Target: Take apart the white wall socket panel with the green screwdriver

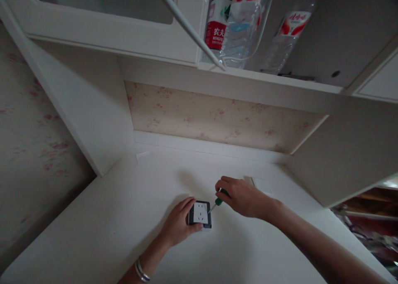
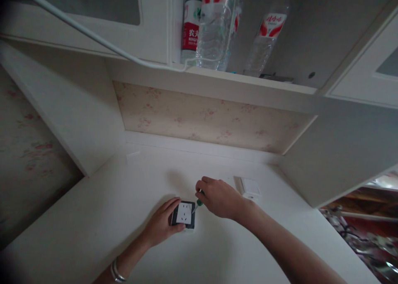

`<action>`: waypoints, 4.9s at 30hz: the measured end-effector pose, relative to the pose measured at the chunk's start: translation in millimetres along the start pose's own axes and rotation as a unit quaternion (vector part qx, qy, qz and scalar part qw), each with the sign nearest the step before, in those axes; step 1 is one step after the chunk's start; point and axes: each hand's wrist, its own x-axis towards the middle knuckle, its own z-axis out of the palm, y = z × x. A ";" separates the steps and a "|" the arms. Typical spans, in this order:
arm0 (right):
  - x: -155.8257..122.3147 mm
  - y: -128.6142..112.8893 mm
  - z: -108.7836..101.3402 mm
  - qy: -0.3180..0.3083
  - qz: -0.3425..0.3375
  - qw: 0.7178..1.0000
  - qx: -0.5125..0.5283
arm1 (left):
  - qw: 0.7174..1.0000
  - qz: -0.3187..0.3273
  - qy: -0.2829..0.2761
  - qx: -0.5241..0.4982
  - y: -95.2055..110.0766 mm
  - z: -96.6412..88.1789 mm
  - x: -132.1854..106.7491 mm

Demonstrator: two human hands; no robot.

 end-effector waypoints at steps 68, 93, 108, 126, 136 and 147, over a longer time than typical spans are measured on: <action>9.4 -6.6 10.2 0.048 0.055 0.997 0.031 | 0.997 0.011 0.002 -0.079 0.7 -7.2 4.1; 4.3 -12.2 7.3 0.038 -0.012 0.998 0.041 | 0.994 -0.011 0.016 -0.105 6.8 -9.2 4.1; 6.6 -16.4 -0.6 -0.011 0.001 0.999 0.038 | 0.995 -0.008 0.011 -0.096 4.1 -8.5 3.4; 9.1 -15.3 -5.6 -0.032 -0.036 0.997 0.059 | 0.996 0.002 0.007 -0.092 2.5 -8.6 3.1; 9.2 -18.4 -9.7 -0.039 -0.025 0.997 0.066 | 0.996 0.003 0.001 -0.085 3.3 -10.1 3.0; 8.4 -21.9 -9.4 -0.027 0.015 0.999 0.009 | 0.997 0.013 0.001 -0.075 -0.7 -6.6 3.0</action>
